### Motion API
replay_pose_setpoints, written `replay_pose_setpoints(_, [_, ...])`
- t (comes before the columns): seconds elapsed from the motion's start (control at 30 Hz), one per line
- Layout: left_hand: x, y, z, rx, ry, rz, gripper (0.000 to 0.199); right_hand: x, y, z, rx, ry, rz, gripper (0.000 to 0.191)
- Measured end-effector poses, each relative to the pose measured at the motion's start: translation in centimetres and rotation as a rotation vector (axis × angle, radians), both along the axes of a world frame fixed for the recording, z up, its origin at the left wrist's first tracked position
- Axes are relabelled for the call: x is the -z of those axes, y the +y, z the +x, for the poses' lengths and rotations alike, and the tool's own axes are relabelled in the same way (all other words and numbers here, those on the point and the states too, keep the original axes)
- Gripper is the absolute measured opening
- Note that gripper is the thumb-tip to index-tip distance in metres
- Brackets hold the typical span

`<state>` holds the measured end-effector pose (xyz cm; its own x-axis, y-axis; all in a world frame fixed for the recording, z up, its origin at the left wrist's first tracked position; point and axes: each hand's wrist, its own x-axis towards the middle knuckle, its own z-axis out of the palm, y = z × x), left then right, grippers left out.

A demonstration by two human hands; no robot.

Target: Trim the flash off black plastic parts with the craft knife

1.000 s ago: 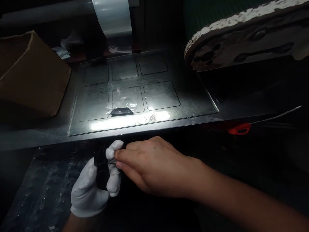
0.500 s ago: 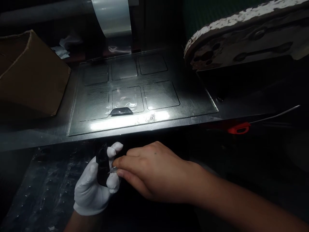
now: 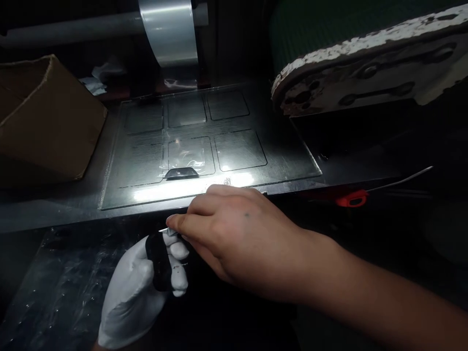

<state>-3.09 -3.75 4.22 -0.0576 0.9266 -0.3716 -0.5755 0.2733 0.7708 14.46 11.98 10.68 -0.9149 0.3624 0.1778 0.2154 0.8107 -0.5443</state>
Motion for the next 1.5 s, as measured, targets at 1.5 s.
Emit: replay_pose_setpoints(1.5, [0.2,0.0,-0.7,-0.082,0.023,-0.134,0.041,0.8,-1.9,-0.5,-0.011,-0.275,0.01,0.013])
